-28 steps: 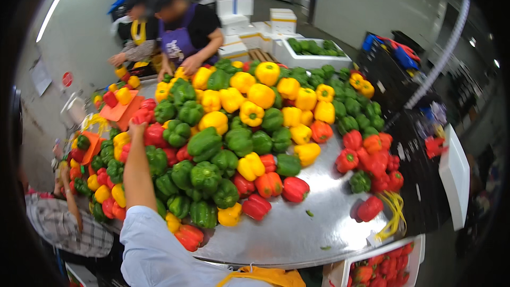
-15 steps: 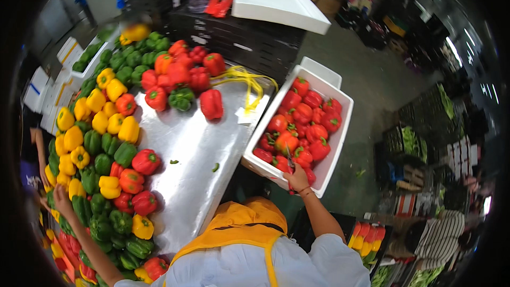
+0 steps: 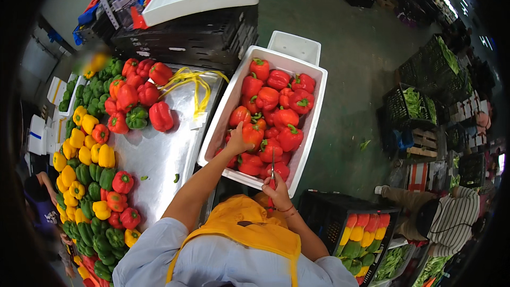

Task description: The person trims the stems off red bell peppers using a pair of shears. They pick up peppers from a white bin, cut the stems, and place the trimmed peppers onto a large metal table alongside other peppers.

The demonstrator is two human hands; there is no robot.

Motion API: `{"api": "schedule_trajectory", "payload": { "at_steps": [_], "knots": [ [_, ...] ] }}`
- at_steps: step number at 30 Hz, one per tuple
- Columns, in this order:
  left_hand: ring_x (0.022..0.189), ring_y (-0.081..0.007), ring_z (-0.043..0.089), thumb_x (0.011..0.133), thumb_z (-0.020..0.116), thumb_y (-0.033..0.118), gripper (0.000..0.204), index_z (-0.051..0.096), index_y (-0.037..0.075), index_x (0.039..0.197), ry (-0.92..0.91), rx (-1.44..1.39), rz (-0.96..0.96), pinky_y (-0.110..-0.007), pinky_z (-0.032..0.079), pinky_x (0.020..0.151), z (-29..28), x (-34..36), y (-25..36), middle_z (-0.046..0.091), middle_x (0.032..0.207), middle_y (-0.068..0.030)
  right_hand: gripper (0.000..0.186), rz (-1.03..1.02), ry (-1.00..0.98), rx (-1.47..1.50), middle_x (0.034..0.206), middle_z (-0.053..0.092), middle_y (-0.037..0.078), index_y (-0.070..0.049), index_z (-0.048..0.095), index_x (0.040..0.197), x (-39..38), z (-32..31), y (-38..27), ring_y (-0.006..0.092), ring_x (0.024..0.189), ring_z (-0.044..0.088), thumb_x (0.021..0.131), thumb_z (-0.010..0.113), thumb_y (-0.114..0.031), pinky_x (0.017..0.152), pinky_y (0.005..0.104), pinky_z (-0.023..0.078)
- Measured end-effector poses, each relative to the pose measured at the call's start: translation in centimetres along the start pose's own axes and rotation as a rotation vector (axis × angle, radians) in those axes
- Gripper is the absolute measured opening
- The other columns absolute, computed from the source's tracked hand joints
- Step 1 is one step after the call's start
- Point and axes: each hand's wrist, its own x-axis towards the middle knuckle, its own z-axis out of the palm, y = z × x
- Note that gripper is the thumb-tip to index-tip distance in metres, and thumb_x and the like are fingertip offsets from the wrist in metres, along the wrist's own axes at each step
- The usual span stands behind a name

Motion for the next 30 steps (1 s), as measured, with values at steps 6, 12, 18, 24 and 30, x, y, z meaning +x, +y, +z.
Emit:
{"api": "schedule_trajectory", "payload": {
  "at_steps": [6, 12, 18, 24, 30],
  "knots": [
    [0.109, -0.0429, 0.043, 0.057, 0.078, 0.02, 0.103, 0.015, 0.03, 0.138, 0.057, 0.202, -0.209, -0.045, 0.045, 0.085, 3.4, 1.2, 3.4, 0.013, 0.137, -0.0196, 0.05, 0.09, -0.03, 0.025, 0.09, 0.05, 0.001, 0.0, 0.039, 0.123, 0.1, -2.4, -1.1, 0.0093, 0.08, 0.049, 0.077, 0.058, -0.001, 0.074, 0.0213, 0.041],
    [0.111, -0.0416, 0.041, 0.054, 0.078, 0.019, 0.09, 0.03, 0.023, 0.131, 0.113, 0.193, -0.09, -0.045, 0.043, 0.088, 3.4, 0.7, 2.2, 0.021, 0.136, -0.0162, 0.042, 0.043, -0.038, -0.227, 0.08, 0.053, 0.005, 0.0, 0.047, 0.111, 2.5, -3.9, -2.3, 0.0137, 0.073, 0.053, 0.073, 0.062, -0.012, 0.068, 0.0261, 0.043],
    [0.115, -0.0347, 0.042, 0.053, 0.078, 0.019, 0.09, 0.031, 0.004, 0.128, 0.153, -0.043, 0.301, -0.039, 0.036, 0.097, -4.5, -3.4, 4.6, 0.04, 0.125, -0.0196, 0.042, -0.199, -0.055, -0.706, 0.078, 0.053, 0.012, -0.002, 0.049, 0.102, 5.0, -3.6, -6.0, 0.0282, 0.072, 0.055, 0.065, 0.063, -0.017, 0.067, 0.0346, 0.045],
    [0.117, -0.0339, 0.041, 0.054, 0.076, 0.016, 0.089, 0.031, 0.004, 0.13, 0.009, -0.131, 0.408, -0.036, 0.034, 0.098, -9.1, -7.0, 6.5, 0.04, 0.124, -0.0195, 0.05, -0.376, -0.117, -0.912, 0.076, 0.05, 0.014, 0.003, 0.044, 0.107, 6.4, -2.7, -6.1, 0.0308, 0.073, 0.053, 0.063, 0.06, -0.015, 0.065, 0.0374, 0.044],
    [0.116, -0.0344, 0.041, 0.054, 0.075, 0.014, 0.083, 0.035, 0.005, 0.126, -0.021, -0.025, 0.483, -0.036, 0.034, 0.098, -9.7, -7.8, 6.6, 0.042, 0.123, -0.0183, 0.053, -0.336, -0.19, -0.966, 0.079, 0.052, 0.016, 0.004, 0.043, 0.109, 6.8, -2.4, -5.9, 0.0328, 0.077, 0.053, 0.063, 0.06, -0.016, 0.068, 0.0389, 0.044]
  ]
}}
